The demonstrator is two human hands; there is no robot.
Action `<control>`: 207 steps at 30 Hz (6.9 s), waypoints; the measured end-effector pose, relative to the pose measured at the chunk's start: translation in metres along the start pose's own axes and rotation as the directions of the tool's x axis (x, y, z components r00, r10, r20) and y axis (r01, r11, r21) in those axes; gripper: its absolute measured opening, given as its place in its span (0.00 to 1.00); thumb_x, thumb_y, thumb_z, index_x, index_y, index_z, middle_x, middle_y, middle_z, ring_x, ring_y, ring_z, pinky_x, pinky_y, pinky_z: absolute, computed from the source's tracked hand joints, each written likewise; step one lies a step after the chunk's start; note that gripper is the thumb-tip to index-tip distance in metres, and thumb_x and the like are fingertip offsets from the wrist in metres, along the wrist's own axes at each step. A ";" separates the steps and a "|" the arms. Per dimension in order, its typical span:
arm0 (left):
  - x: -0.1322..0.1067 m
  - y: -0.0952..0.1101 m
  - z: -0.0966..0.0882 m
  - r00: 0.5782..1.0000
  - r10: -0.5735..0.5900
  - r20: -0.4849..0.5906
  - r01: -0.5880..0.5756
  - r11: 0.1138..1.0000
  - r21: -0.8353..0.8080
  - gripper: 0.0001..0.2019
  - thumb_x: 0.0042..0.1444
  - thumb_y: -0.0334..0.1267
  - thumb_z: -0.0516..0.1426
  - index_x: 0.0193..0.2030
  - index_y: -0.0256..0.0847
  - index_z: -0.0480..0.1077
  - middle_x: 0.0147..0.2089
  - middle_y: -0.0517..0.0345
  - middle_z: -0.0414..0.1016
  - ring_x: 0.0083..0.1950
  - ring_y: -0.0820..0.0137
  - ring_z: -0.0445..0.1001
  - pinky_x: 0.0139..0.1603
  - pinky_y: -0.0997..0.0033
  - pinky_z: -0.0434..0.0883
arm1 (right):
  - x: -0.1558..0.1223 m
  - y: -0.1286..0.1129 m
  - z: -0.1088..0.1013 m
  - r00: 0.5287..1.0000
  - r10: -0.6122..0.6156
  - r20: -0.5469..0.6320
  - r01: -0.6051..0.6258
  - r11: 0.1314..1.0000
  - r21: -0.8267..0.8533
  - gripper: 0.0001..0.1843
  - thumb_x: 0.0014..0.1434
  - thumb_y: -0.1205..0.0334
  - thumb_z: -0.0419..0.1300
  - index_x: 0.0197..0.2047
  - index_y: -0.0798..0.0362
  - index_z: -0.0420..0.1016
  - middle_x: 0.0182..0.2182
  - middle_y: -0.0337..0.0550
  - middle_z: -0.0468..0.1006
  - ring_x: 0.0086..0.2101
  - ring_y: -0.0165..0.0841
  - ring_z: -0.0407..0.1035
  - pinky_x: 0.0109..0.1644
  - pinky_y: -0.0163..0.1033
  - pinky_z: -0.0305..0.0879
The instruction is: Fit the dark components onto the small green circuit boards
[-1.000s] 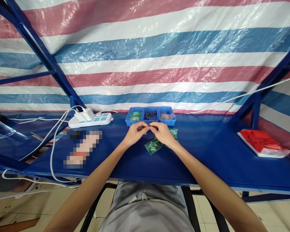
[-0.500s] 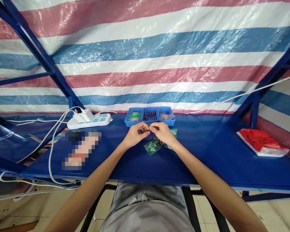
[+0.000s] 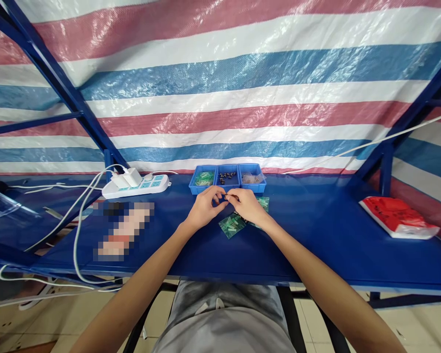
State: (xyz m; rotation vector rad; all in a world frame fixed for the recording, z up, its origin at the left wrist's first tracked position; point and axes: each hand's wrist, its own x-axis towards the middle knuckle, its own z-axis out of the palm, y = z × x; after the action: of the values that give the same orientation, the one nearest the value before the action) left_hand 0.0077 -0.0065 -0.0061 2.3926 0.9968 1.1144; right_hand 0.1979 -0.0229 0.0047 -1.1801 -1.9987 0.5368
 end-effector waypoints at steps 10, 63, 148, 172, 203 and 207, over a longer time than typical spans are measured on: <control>0.002 -0.001 0.001 0.996 -0.058 -0.070 0.055 0.997 -0.049 0.09 0.65 0.40 0.56 0.47 0.42 0.74 0.43 0.53 0.77 0.41 0.67 0.76 0.43 0.69 0.73 | -0.001 -0.003 -0.001 0.998 0.040 -0.051 -0.036 0.997 0.075 0.16 0.67 0.54 0.53 0.32 0.51 0.76 0.29 0.41 0.78 0.31 0.36 0.71 0.35 0.39 0.63; -0.001 -0.001 -0.007 0.980 -0.163 0.110 0.116 0.931 0.347 0.11 0.68 0.37 0.48 0.48 0.46 0.71 0.45 0.56 0.75 0.38 0.68 0.74 0.33 0.70 0.65 | -0.006 0.003 -0.011 0.961 -0.021 0.275 0.117 0.934 -0.339 0.10 0.65 0.63 0.59 0.45 0.50 0.82 0.47 0.49 0.77 0.52 0.44 0.68 0.53 0.47 0.67; 0.002 0.009 -0.016 0.975 -0.096 0.201 0.038 0.961 0.276 0.15 0.72 0.41 0.44 0.47 0.44 0.71 0.42 0.56 0.77 0.41 0.66 0.77 0.38 0.71 0.67 | 0.001 -0.006 0.006 0.988 0.134 -0.077 -0.123 0.983 0.138 0.06 0.60 0.65 0.60 0.38 0.50 0.79 0.36 0.41 0.84 0.39 0.37 0.78 0.43 0.39 0.71; 0.002 0.005 -0.012 0.993 -0.056 0.101 0.026 0.961 0.277 0.09 0.69 0.41 0.50 0.48 0.44 0.70 0.42 0.59 0.76 0.36 0.70 0.74 0.34 0.72 0.66 | 0.002 -0.012 0.001 0.981 0.190 -0.029 -0.184 0.972 0.147 0.13 0.64 0.55 0.56 0.34 0.51 0.78 0.31 0.42 0.80 0.32 0.37 0.72 0.36 0.40 0.64; 0.003 0.006 -0.014 0.989 -0.039 0.141 0.006 0.973 0.229 0.15 0.72 0.37 0.44 0.53 0.42 0.70 0.46 0.53 0.76 0.41 0.69 0.75 0.39 0.72 0.68 | -0.003 -0.008 0.007 0.992 -0.055 -0.114 0.048 0.996 -0.071 0.13 0.68 0.57 0.53 0.34 0.50 0.73 0.30 0.42 0.75 0.29 0.34 0.67 0.34 0.39 0.61; 0.002 0.007 -0.013 0.991 -0.048 0.128 0.022 0.980 0.197 0.14 0.72 0.36 0.43 0.50 0.41 0.69 0.44 0.54 0.76 0.41 0.68 0.75 0.40 0.71 0.67 | -0.004 -0.010 0.007 0.989 -0.040 -0.140 0.035 0.999 -0.041 0.11 0.69 0.56 0.53 0.37 0.50 0.72 0.32 0.42 0.75 0.29 0.35 0.68 0.35 0.39 0.62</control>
State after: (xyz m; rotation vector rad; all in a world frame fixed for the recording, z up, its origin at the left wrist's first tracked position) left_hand 0.0020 -0.0104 0.0072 2.5523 1.1447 0.8680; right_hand 0.1881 -0.0309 0.0058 -1.1680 -1.9142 0.3871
